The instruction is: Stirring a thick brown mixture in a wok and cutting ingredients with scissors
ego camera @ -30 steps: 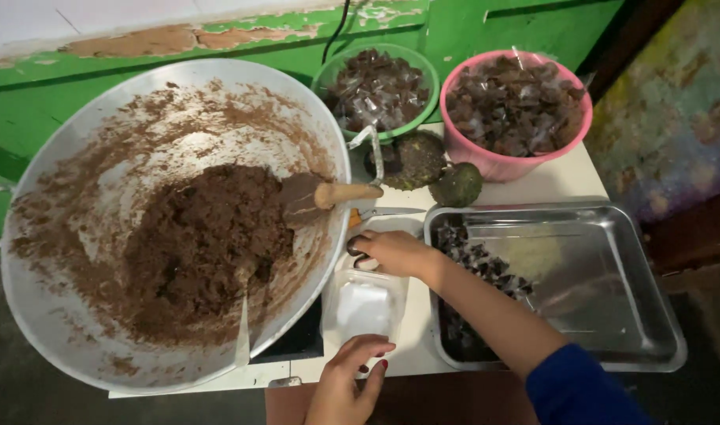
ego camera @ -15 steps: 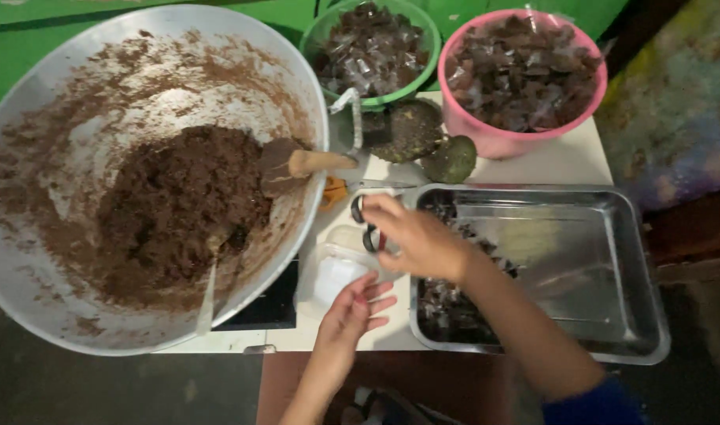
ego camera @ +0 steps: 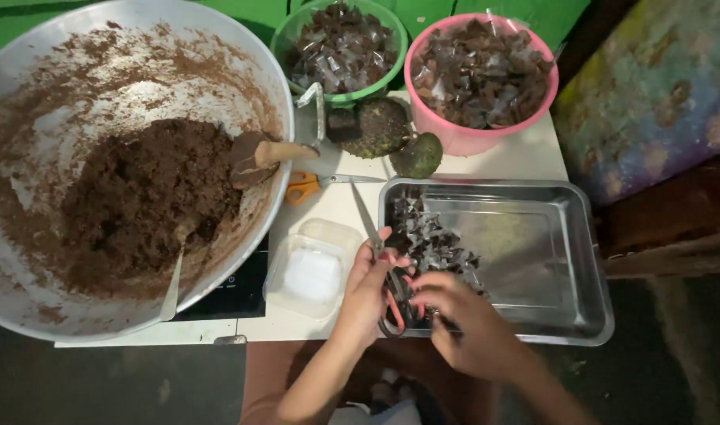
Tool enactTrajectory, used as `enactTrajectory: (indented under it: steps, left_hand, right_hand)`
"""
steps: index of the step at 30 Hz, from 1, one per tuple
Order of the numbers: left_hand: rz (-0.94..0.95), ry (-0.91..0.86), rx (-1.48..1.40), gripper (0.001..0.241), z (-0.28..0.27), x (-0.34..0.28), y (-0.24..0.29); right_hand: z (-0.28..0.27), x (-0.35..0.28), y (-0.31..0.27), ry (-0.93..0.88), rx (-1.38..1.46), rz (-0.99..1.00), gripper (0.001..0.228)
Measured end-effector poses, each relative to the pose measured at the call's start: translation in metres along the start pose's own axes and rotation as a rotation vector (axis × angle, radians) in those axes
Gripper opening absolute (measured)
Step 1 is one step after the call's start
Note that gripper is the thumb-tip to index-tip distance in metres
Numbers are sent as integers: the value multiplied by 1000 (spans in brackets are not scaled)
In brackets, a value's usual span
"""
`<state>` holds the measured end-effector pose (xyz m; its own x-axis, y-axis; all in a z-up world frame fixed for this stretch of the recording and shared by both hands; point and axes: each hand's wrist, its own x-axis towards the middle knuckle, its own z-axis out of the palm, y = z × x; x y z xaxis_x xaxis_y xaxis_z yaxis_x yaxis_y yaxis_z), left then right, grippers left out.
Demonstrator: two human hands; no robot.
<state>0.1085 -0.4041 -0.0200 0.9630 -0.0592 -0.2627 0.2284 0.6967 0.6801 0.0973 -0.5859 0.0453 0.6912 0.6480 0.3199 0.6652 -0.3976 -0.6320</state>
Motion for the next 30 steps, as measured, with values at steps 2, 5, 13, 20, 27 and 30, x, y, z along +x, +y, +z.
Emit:
enactTrajectory:
  steps: [2, 5, 13, 20, 27, 30]
  left_hand:
    - [76, 16, 60, 48, 0, -4, -13]
    - [183, 22, 198, 41, -2, -11, -24]
    - [338, -116, 803, 41, -51, -47, 37]
    - [327, 330, 1716, 38, -81, -36, 110]
    - [-38, 314, 1842, 49, -81, 17, 98]
    - [29, 308, 1832, 45, -92, 27, 88]
  right_hand:
    - [17, -10, -2, 178, 126, 204, 36]
    - [51, -14, 3, 207, 330, 552, 41]
    - [114, -29, 30, 216, 749, 645, 25]
    - [129, -35, 19, 286, 657, 974, 26]
    - [142, -30, -12, 259, 766, 917, 22]
    - [146, -35, -14, 255, 747, 839, 21]
